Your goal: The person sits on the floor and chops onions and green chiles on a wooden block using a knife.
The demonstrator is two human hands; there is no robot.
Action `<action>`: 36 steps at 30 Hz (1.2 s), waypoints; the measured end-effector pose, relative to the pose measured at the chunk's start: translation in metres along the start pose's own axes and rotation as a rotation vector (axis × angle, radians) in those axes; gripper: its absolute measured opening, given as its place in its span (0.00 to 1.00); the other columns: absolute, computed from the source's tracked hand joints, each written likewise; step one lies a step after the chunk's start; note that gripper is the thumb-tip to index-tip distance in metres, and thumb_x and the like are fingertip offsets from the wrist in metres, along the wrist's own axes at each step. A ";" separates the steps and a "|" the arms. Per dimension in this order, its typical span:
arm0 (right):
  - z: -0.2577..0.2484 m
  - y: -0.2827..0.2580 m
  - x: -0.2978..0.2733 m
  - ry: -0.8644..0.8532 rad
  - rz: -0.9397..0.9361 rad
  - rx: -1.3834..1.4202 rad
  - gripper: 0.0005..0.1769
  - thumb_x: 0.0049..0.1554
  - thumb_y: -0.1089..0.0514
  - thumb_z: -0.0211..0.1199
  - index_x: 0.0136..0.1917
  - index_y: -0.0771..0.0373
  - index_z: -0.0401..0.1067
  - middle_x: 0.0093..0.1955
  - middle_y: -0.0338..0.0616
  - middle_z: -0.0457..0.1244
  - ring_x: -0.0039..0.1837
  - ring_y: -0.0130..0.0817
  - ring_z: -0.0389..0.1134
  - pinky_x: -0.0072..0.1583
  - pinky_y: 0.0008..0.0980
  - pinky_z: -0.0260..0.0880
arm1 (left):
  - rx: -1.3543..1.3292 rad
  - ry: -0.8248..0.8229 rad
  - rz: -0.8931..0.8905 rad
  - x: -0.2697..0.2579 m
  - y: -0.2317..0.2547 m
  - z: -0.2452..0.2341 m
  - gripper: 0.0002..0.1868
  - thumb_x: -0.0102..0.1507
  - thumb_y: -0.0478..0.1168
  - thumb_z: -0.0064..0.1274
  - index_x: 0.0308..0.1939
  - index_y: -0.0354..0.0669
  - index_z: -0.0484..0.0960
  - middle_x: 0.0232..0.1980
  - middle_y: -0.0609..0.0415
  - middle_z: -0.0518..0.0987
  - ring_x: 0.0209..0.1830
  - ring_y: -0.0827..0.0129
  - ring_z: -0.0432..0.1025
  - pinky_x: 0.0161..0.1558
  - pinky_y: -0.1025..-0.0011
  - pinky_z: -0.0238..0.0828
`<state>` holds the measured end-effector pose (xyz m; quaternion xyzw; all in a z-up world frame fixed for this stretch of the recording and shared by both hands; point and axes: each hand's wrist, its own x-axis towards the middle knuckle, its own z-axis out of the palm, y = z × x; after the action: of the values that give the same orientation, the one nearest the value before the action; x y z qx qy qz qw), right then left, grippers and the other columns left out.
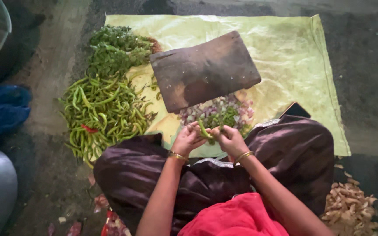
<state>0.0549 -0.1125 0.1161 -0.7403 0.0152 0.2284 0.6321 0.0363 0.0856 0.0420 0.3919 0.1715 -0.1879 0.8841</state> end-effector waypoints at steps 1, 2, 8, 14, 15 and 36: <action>-0.001 0.003 0.001 -0.012 0.008 -0.013 0.12 0.62 0.51 0.61 0.50 0.59 0.79 0.29 0.28 0.62 0.28 0.16 0.55 0.30 0.22 0.54 | 0.057 0.082 0.007 0.003 -0.001 -0.002 0.18 0.67 0.47 0.51 0.60 0.52 0.72 0.50 0.48 0.84 0.48 0.65 0.81 0.50 0.64 0.79; -0.001 0.007 0.004 -0.004 -0.008 -0.021 0.12 0.62 0.51 0.61 0.50 0.59 0.79 0.29 0.28 0.62 0.28 0.16 0.55 0.30 0.22 0.54 | 0.058 0.066 0.020 0.007 -0.002 -0.004 0.18 0.67 0.47 0.51 0.60 0.52 0.72 0.50 0.48 0.84 0.48 0.65 0.81 0.50 0.64 0.79; 0.003 0.023 0.015 0.014 0.043 0.214 0.13 0.62 0.52 0.62 0.49 0.63 0.78 0.28 0.31 0.58 0.26 0.19 0.51 0.28 0.24 0.48 | 0.025 -0.039 0.132 0.000 0.002 0.002 0.19 0.68 0.42 0.51 0.60 0.38 0.77 0.52 0.53 0.84 0.50 0.70 0.80 0.53 0.70 0.78; -0.005 0.009 0.006 -0.031 0.109 0.225 0.15 0.63 0.50 0.61 0.51 0.64 0.79 0.27 0.30 0.58 0.26 0.18 0.52 0.29 0.24 0.50 | 0.034 -0.107 0.090 -0.016 0.017 0.016 0.19 0.68 0.37 0.52 0.63 0.37 0.76 0.55 0.55 0.82 0.55 0.71 0.77 0.59 0.69 0.74; -0.007 0.003 0.004 -0.073 0.123 0.184 0.15 0.63 0.50 0.61 0.51 0.63 0.79 0.27 0.29 0.57 0.26 0.18 0.52 0.29 0.24 0.50 | 0.036 -0.114 0.086 -0.016 0.018 0.016 0.19 0.69 0.38 0.53 0.63 0.34 0.76 0.54 0.53 0.83 0.55 0.69 0.78 0.59 0.68 0.75; -0.002 0.011 0.023 0.035 -0.123 -0.148 0.13 0.61 0.53 0.62 0.44 0.66 0.76 0.33 0.35 0.67 0.33 0.19 0.62 0.34 0.25 0.62 | 0.054 0.025 0.049 -0.016 0.016 0.012 0.14 0.64 0.39 0.54 0.53 0.52 0.71 0.49 0.50 0.83 0.44 0.64 0.81 0.47 0.60 0.82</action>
<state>0.0728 -0.1101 0.0977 -0.7884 -0.0361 0.1765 0.5882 0.0312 0.0892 0.0671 0.4219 0.1680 -0.1656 0.8754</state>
